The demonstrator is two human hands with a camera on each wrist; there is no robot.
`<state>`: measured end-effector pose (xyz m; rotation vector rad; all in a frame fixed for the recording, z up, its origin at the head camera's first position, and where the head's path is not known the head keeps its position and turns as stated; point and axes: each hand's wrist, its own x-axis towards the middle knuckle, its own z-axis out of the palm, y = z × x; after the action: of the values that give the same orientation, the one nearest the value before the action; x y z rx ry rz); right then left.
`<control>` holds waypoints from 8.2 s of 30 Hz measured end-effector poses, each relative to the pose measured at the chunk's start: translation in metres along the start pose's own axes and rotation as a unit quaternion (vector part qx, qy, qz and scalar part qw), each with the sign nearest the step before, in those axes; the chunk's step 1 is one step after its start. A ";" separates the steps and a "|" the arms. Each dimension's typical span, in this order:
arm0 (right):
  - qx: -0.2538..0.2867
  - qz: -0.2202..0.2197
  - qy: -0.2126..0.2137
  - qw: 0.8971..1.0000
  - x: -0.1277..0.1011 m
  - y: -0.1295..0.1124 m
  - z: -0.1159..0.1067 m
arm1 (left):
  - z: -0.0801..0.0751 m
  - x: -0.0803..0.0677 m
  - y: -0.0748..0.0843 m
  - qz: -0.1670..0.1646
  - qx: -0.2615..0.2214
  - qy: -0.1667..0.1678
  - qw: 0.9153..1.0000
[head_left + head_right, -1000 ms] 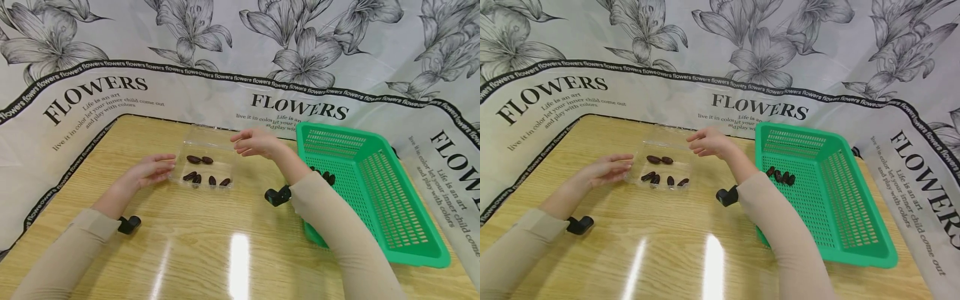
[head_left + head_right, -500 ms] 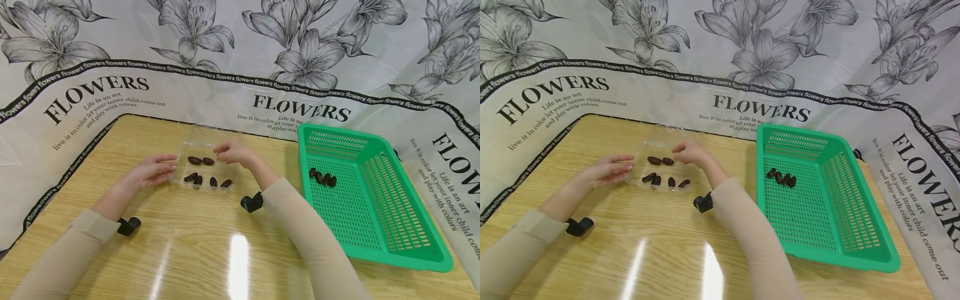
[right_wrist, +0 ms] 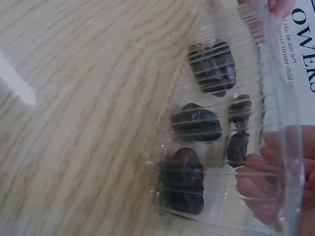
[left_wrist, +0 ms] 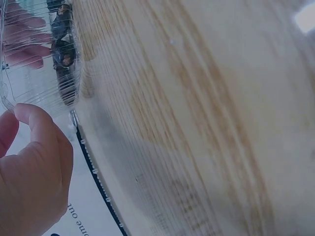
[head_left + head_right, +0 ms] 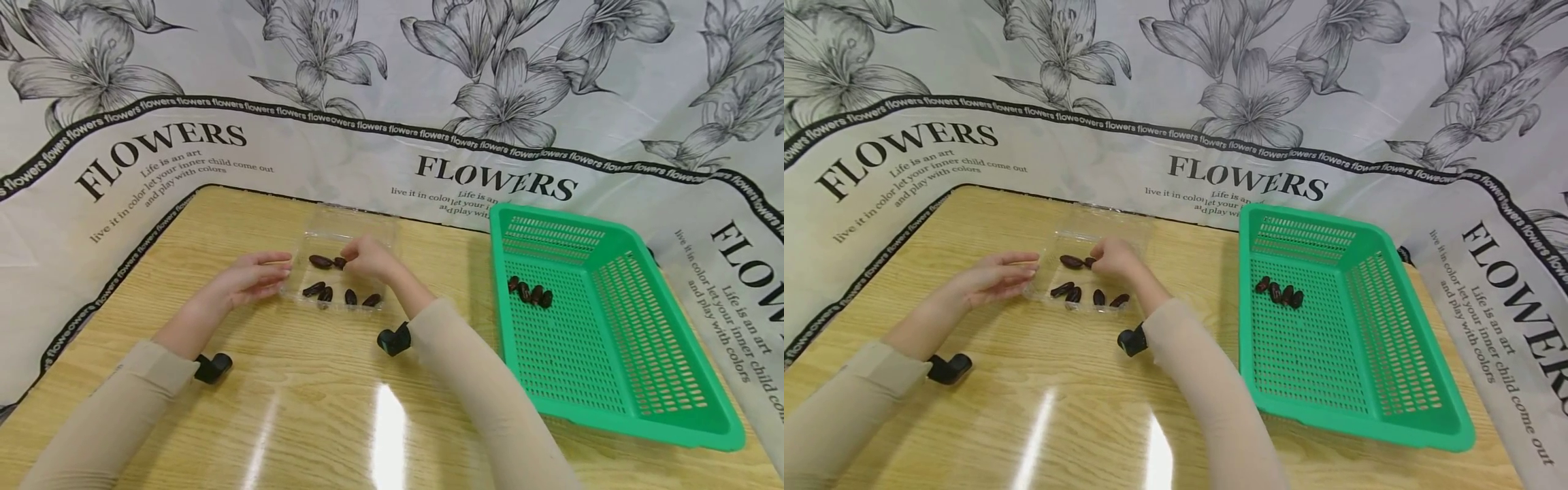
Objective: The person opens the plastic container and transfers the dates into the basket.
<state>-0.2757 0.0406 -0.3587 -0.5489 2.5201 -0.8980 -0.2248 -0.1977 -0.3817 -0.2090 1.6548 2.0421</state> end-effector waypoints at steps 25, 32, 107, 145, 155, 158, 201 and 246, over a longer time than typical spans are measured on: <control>-0.169 0.032 0.122 0.977 0.013 -0.011 0.045 | 0.003 -0.002 0.000 -0.001 -0.003 0.000 1.000; -0.166 0.013 0.111 0.980 0.011 -0.009 0.042 | 0.002 -0.003 0.001 -0.001 0.004 0.002 1.000; 0.499 0.075 0.091 0.858 -0.196 0.094 -0.166 | 0.003 -0.004 -0.002 -0.009 -0.021 0.007 1.000; 0.313 0.240 0.106 0.913 -0.227 0.208 -0.155 | 0.003 -0.001 0.001 -0.011 -0.005 0.003 1.000; 0.280 0.279 0.093 0.914 -0.228 0.217 -0.149 | 0.005 -0.001 0.002 -0.017 -0.009 0.004 1.000; 0.277 0.275 0.089 0.916 -0.227 0.217 -0.149 | 0.005 -0.001 0.003 -0.017 -0.010 0.009 1.000; 0.211 0.253 0.124 0.936 -0.222 0.219 -0.148 | 0.006 -0.003 0.003 -0.012 -0.006 0.004 1.000; 0.382 0.115 0.076 0.914 -0.161 0.092 -0.167 | 0.004 -0.003 0.004 -0.018 0.006 0.005 1.000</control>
<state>-0.2444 0.2685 -0.2622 0.0723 2.0381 -1.7348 -0.2238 -0.1948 -0.3760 -0.2432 1.6567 2.0061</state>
